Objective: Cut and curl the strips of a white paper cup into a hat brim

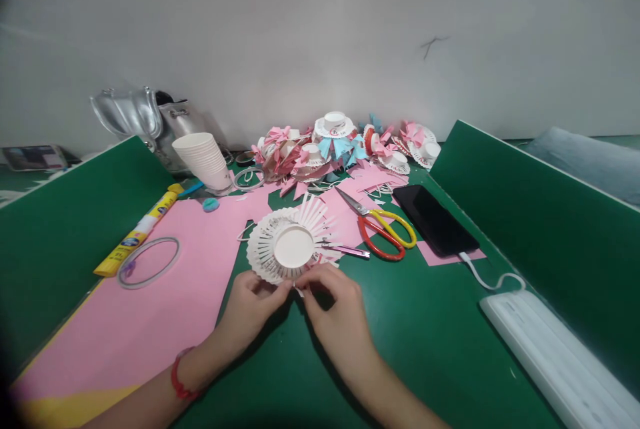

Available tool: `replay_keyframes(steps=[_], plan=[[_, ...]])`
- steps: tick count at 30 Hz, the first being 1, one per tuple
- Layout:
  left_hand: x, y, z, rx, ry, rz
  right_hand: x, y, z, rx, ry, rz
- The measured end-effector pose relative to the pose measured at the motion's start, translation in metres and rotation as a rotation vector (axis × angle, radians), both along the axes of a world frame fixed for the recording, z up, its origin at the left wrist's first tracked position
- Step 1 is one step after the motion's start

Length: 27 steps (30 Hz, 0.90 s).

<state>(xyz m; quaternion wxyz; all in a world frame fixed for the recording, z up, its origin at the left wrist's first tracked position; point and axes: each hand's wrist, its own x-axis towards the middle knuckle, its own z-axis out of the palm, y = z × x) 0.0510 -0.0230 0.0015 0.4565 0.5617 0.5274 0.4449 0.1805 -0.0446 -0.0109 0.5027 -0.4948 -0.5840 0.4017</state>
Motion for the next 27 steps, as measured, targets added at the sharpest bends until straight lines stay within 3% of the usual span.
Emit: replay_keyframes(steps=[10,27], plan=[[0.0,-0.0009,0.0023,-0.032,-0.051,-0.023,0.0028,-0.0029,0.0034,0.152,-0.134,-0.001],[-0.0002,-0.0045,-0.0018,0.034,0.015,-0.087,-0.0039,-0.0037,0.005,-0.104,0.03,-0.096]])
